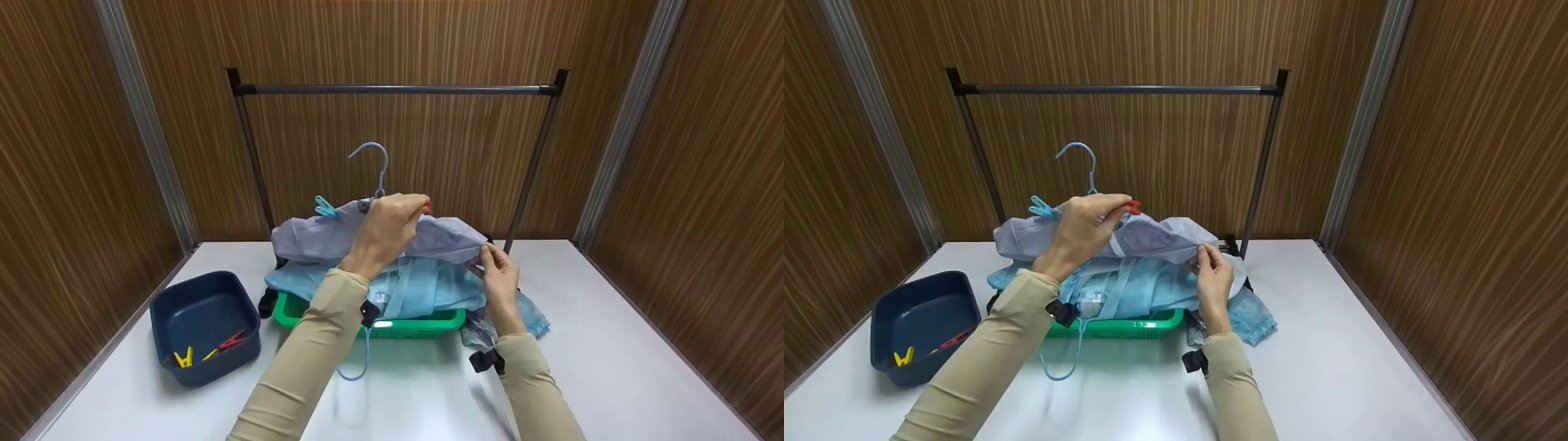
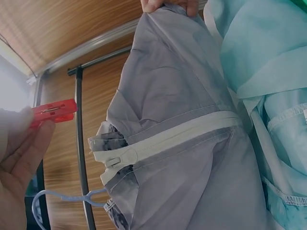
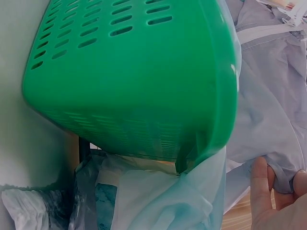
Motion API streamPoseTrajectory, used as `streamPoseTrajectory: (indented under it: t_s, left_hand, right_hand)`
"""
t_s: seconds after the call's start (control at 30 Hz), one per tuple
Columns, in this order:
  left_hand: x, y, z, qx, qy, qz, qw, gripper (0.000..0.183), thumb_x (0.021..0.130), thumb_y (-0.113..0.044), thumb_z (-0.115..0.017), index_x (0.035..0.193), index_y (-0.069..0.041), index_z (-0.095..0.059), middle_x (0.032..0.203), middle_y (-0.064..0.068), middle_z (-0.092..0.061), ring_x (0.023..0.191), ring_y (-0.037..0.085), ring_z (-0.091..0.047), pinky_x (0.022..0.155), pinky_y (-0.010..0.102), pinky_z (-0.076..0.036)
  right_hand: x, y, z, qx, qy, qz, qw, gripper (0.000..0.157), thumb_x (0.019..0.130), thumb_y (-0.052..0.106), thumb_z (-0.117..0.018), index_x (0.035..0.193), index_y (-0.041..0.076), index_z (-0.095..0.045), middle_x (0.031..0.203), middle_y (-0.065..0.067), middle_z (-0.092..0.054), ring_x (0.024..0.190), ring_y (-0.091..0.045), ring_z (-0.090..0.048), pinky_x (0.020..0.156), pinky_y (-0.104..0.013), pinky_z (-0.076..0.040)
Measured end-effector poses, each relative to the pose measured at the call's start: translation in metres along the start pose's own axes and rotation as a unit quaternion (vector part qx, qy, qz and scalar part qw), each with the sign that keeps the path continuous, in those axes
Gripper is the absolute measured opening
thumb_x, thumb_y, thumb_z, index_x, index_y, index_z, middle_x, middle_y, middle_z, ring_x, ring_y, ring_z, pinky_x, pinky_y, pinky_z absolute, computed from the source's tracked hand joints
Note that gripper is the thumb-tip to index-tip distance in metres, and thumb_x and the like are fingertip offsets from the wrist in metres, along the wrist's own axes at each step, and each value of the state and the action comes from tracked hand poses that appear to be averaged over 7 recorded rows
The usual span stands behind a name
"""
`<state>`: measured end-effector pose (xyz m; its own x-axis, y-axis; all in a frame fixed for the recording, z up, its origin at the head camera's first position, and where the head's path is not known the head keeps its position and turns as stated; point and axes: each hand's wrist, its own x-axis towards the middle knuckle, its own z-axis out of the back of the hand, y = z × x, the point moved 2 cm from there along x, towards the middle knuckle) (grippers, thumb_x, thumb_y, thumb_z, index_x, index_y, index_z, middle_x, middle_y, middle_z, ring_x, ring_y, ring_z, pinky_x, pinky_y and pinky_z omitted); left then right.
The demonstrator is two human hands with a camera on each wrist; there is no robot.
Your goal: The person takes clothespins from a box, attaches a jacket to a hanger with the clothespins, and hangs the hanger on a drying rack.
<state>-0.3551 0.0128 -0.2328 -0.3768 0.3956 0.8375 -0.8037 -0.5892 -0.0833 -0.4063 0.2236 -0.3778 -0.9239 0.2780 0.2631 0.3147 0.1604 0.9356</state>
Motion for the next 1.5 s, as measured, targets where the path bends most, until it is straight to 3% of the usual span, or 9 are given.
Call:
streamPoseTrajectory:
  t_s: [0.17, 0.37, 0.47, 0.73, 1.0, 1.23, 1.37, 1.5]
  left_hand:
    - [0.005, 0.001, -0.008, 0.015, 0.041, -0.003, 0.9990, 0.018, 0.092, 0.006, -0.060, 0.079, -0.003, -0.069, 0.082, 0.009, -0.074, 0.080, 0.022, -0.071, 0.077, 0.030, -0.057]
    - [0.009, 0.002, -0.015, 0.043, 0.113, 0.031, 0.9922, 0.017, 0.090, 0.007, -0.060, 0.079, -0.002, -0.070, 0.080, 0.009, -0.073, 0.077, 0.023, -0.069, 0.076, 0.032, -0.056]
    - [0.012, 0.003, -0.018, 0.053, 0.131, 0.045, 0.9889, 0.015, 0.088, 0.007, -0.062, 0.082, -0.003, -0.072, 0.083, 0.008, -0.074, 0.079, 0.023, -0.071, 0.077, 0.032, -0.056]
    - [0.016, 0.012, -0.023, 0.079, 0.146, 0.061, 0.9843, 0.019, 0.083, 0.012, -0.063, 0.080, -0.003, -0.073, 0.078, 0.007, -0.073, 0.078, 0.021, -0.071, 0.077, 0.032, -0.057]
    - [0.018, 0.015, -0.025, 0.100, 0.174, 0.084, 0.9759, 0.021, 0.086, 0.010, -0.062, 0.090, -0.005, -0.076, 0.087, 0.008, -0.075, 0.079, 0.018, -0.069, 0.078, 0.029, -0.057]
    - [0.018, 0.012, -0.025, 0.163, 0.203, 0.057, 0.9639, 0.012, 0.095, -0.004, -0.061, 0.102, -0.006, -0.070, 0.100, 0.008, -0.074, 0.093, 0.023, -0.064, 0.082, 0.031, -0.055]
    - [0.016, 0.011, -0.027, 0.165, 0.200, 0.053, 0.9644, 0.017, 0.098, -0.008, -0.057, 0.112, -0.005, -0.066, 0.108, 0.009, -0.072, 0.096, 0.024, -0.063, 0.083, 0.031, -0.056]
    - [0.015, 0.011, -0.027, 0.153, 0.173, 0.051, 0.9717, 0.020, 0.097, -0.008, -0.059, 0.116, -0.006, -0.065, 0.113, 0.008, -0.071, 0.099, 0.023, -0.062, 0.087, 0.031, -0.054]
  right_hand:
    - [-0.001, -0.001, 0.000, 0.002, 0.000, -0.004, 1.000, 0.031, 0.104, 0.017, -0.048, 0.126, -0.001, -0.060, 0.102, -0.001, -0.064, 0.094, -0.011, -0.063, 0.092, -0.037, -0.055]
    - [-0.001, -0.001, 0.000, 0.004, 0.001, 0.000, 1.000, 0.031, 0.103, 0.017, -0.049, 0.126, -0.001, -0.060, 0.099, 0.001, -0.065, 0.092, -0.011, -0.064, 0.091, -0.037, -0.055]
    - [-0.001, 0.000, 0.000, 0.000, -0.001, -0.005, 1.000, 0.032, 0.104, 0.018, -0.048, 0.127, 0.000, -0.060, 0.101, 0.002, -0.064, 0.093, -0.011, -0.063, 0.090, -0.035, -0.056]
    - [0.000, 0.000, 0.001, 0.000, -0.005, -0.016, 1.000, 0.031, 0.103, 0.018, -0.049, 0.126, 0.001, -0.060, 0.103, -0.001, -0.065, 0.095, -0.011, -0.064, 0.091, -0.035, -0.055]
    - [0.000, 0.002, 0.000, 0.004, -0.002, -0.001, 1.000, 0.030, 0.103, 0.017, -0.049, 0.125, -0.001, -0.061, 0.099, 0.001, -0.066, 0.093, -0.012, -0.064, 0.089, -0.034, -0.056]
    - [-0.001, 0.002, -0.001, 0.007, -0.005, 0.017, 1.000, 0.029, 0.102, 0.017, -0.051, 0.121, -0.003, -0.062, 0.094, 0.000, -0.064, 0.090, -0.012, -0.064, 0.085, -0.032, -0.057]
    - [-0.001, 0.001, -0.001, 0.001, -0.004, 0.021, 1.000, 0.030, 0.103, 0.017, -0.050, 0.122, -0.002, -0.062, 0.094, 0.002, -0.065, 0.090, -0.011, -0.064, 0.086, -0.033, -0.057]
    - [-0.001, 0.000, 0.000, 0.005, -0.004, 0.016, 1.000, 0.031, 0.103, 0.017, -0.049, 0.124, -0.002, -0.061, 0.095, 0.002, -0.066, 0.090, -0.011, -0.065, 0.087, -0.033, -0.057]
